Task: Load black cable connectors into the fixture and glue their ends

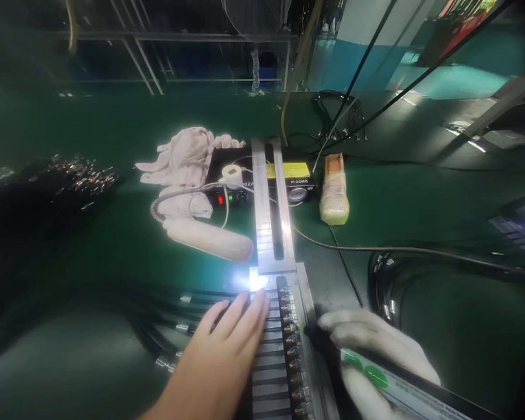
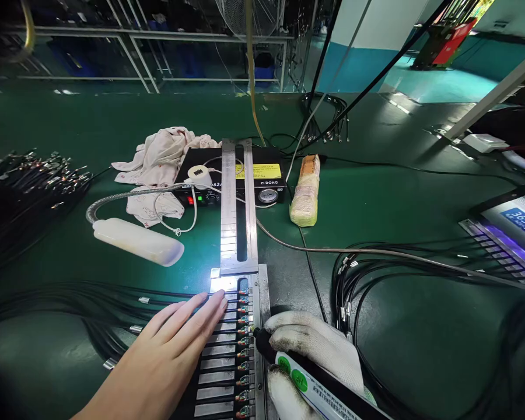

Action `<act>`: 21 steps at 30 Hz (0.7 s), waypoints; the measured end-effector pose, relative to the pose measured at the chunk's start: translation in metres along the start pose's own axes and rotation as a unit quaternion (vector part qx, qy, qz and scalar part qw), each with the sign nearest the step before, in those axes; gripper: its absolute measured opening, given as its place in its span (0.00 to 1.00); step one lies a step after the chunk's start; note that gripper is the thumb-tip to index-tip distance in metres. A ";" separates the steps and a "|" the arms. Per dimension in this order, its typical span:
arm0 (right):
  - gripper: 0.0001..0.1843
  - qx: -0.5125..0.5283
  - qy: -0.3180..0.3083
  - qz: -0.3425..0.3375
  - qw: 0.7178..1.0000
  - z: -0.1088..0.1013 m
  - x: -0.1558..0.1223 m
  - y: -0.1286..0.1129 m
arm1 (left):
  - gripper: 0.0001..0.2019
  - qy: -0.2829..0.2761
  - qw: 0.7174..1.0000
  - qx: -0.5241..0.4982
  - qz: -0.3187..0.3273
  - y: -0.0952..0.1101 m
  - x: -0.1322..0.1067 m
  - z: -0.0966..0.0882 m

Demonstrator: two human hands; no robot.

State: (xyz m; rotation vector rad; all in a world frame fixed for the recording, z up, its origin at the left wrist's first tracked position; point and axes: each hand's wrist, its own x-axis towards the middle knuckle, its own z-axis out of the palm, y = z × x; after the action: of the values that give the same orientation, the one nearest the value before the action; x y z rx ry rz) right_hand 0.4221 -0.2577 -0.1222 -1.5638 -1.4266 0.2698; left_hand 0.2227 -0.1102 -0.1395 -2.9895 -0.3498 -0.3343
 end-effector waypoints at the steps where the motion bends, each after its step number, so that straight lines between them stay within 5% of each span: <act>1: 0.15 0.001 -0.002 0.001 1.000 0.000 0.000 0.001 | 0.24 -0.002 1.000 -0.001 0.002 0.000 0.000 0.000; 11: 0.15 0.016 -0.002 0.004 1.000 0.002 0.002 0.007 | 0.24 -0.013 1.000 0.001 0.006 -0.001 -0.003 0.003; 21: 0.14 0.007 0.076 -0.001 0.997 0.002 0.000 -0.010 | 0.25 -0.015 1.000 0.023 0.010 -0.001 -0.001 0.003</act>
State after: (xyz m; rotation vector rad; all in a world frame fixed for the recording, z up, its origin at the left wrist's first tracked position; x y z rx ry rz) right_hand 0.4138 -0.2581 -0.1157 -1.5389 -1.3043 0.1550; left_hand 0.2224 -0.1092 -0.1421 -2.9533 -0.3254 -0.2766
